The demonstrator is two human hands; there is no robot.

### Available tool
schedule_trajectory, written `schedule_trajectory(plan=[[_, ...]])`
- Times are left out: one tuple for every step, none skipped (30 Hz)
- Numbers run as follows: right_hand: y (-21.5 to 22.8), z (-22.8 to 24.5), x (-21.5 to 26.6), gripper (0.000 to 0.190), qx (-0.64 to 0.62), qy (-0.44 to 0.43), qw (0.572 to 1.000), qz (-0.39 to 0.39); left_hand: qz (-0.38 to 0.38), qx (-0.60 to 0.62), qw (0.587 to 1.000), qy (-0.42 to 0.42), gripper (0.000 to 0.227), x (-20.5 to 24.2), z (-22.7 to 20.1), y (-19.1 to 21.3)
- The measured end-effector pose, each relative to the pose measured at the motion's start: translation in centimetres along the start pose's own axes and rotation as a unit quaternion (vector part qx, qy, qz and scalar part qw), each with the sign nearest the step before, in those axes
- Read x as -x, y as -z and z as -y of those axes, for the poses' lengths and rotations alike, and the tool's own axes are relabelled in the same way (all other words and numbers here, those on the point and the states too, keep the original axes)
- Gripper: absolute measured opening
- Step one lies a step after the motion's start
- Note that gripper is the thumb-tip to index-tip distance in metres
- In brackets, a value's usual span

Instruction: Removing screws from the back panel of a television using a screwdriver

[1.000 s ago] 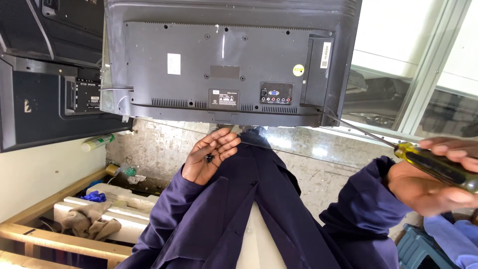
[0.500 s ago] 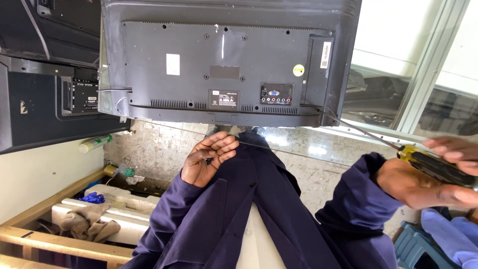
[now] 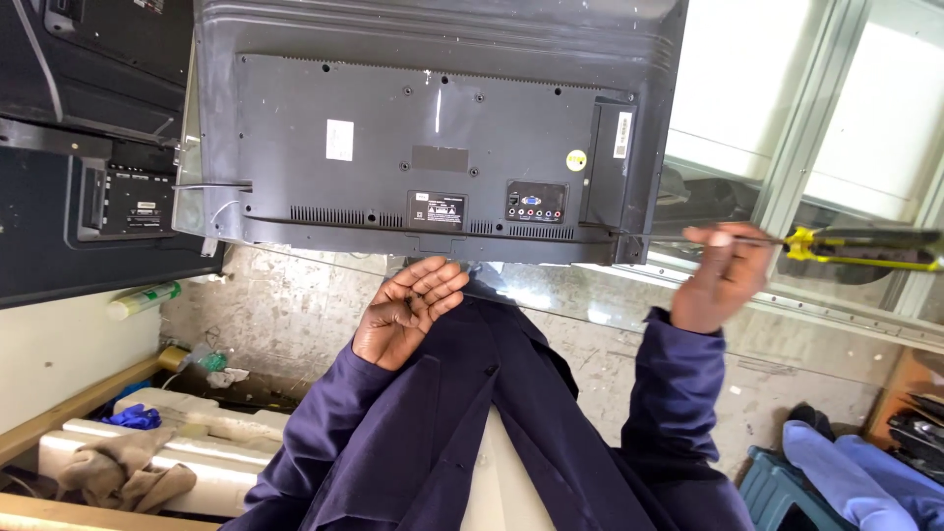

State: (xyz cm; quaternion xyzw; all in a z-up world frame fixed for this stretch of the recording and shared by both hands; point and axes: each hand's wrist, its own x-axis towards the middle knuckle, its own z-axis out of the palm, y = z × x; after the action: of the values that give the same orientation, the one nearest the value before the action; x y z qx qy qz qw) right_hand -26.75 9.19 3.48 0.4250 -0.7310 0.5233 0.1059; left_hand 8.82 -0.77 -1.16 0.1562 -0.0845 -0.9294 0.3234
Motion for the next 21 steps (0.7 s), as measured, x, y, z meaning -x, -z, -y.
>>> schedule_trajectory(plan=[[-0.3, 0.5, 0.1, 0.023, -0.035, -0.013, 0.998, 0.047, 0.002, 0.024, 1.000, -0.012, 0.081, -0.2, 0.1, -0.2], [-0.7, 1.0, 0.4, 0.014, -0.072, -0.029, 0.993, 0.093, 0.001, 0.044, 0.999, -0.024, 0.085, -0.3, 0.0, -0.4], [-0.3, -0.2, 1.0, 0.014, -0.074, -0.030, 0.992, 0.094, 0.000, 0.043, 0.999, -0.026, 0.085, -0.6, -0.1, -1.2], [-0.2, -1.3, 1.9, 0.007, -0.137, -0.056, 0.987, 0.059, 0.016, 0.017, 1.000, -0.014, 0.079, -0.5, -0.5, -1.9], [-0.3, -2.3, 2.9, 0.015, -0.199, -0.083, 0.976, 0.024, 0.032, -0.009, 0.999, -0.001, 0.074, -0.4, -0.9, -2.6], [1.7, -4.4, 2.9, 0.015, -0.208, -0.087, 0.974, 0.033, 0.023, -0.011, 1.000, -0.010, 0.074, -0.7, -1.0, -3.2], [3.6, -6.5, 2.8, 0.021, -0.247, 0.000, 0.966, 0.073, 0.060, -0.005, 0.998, -0.002, 0.075, -1.1, -1.1, -3.8], [5.5, -8.7, 2.5, 0.029, -0.283, 0.090, 0.949, 0.106, 0.101, 0.001, 0.995, 0.007, 0.075, -1.6, -1.2, -4.4], [5.3, -4.4, 1.6, 0.029, -0.291, 0.090, 0.946, 0.112, 0.095, 0.000, 0.995, -0.002, 0.075, -1.6, -1.3, -4.7], [5.4, 0.0, 0.6, 0.025, -0.328, 0.117, 0.933, 0.088, 0.096, 0.011, 0.995, 0.012, 0.081, -1.9, -1.3, -5.1], [5.6, 4.3, -0.3, 0.025, -0.365, 0.144, 0.918, 0.063, 0.097, 0.021, 0.995, 0.026, 0.087, -2.3, -1.3, -5.5], [5.7, 5.7, 0.9, 0.025, -0.365, 0.147, 0.917, 0.063, 0.100, 0.021, 0.994, 0.024, 0.087, -2.4, -1.4, -5.7], [5.8, 7.0, 2.0, 0.028, -0.350, 0.091, 0.932, 0.011, 0.106, 0.019, 0.994, 0.032, 0.085, -2.5, -1.4, -5.9], [6.0, 8.4, 3.2, 0.031, -0.332, 0.033, 0.942, -0.039, 0.112, 0.017, 0.993, 0.041, 0.083, -2.5, -1.4, -6.2], [6.9, 7.7, 2.5, 0.031, -0.331, 0.036, 0.942, -0.039, 0.115, 0.018, 0.992, 0.039, 0.083, -2.5, -1.4, -6.3], [7.6, 7.1, 1.9, 0.034, -0.517, -0.006, 0.842, 0.153, 0.127, 0.001, 0.991, 0.040, 0.079, -2.5, -1.5, -6.5], [8.4, 6.5, 1.2, 0.049, -0.664, -0.065, 0.667, 0.331, 0.139, -0.016, 0.989, 0.040, 0.076, -2.5, -1.6, -6.6], [6.7, 8.7, 1.9, 0.049, -0.663, -0.065, 0.667, 0.334, 0.140, -0.014, 0.989, 0.038, 0.076, -2.4, -1.7, -6.5], [5.0, 10.9, 2.6, 0.022, -0.552, -0.044, 0.801, 0.228, 0.136, -0.012, 0.990, 0.040, 0.076, -2.4, -1.7, -6.5], [3.2, 13.0, 3.3, 0.016, -0.420, -0.027, 0.900, 0.113, 0.133, -0.012, 0.990, 0.041, 0.076, -2.4, -1.8, -6.5], [2.8, 13.3, 3.4, 0.016, -0.420, -0.025, 0.900, 0.115, 0.134, -0.011, 0.990, 0.039, 0.076, -2.3, -1.8, -6.5]])
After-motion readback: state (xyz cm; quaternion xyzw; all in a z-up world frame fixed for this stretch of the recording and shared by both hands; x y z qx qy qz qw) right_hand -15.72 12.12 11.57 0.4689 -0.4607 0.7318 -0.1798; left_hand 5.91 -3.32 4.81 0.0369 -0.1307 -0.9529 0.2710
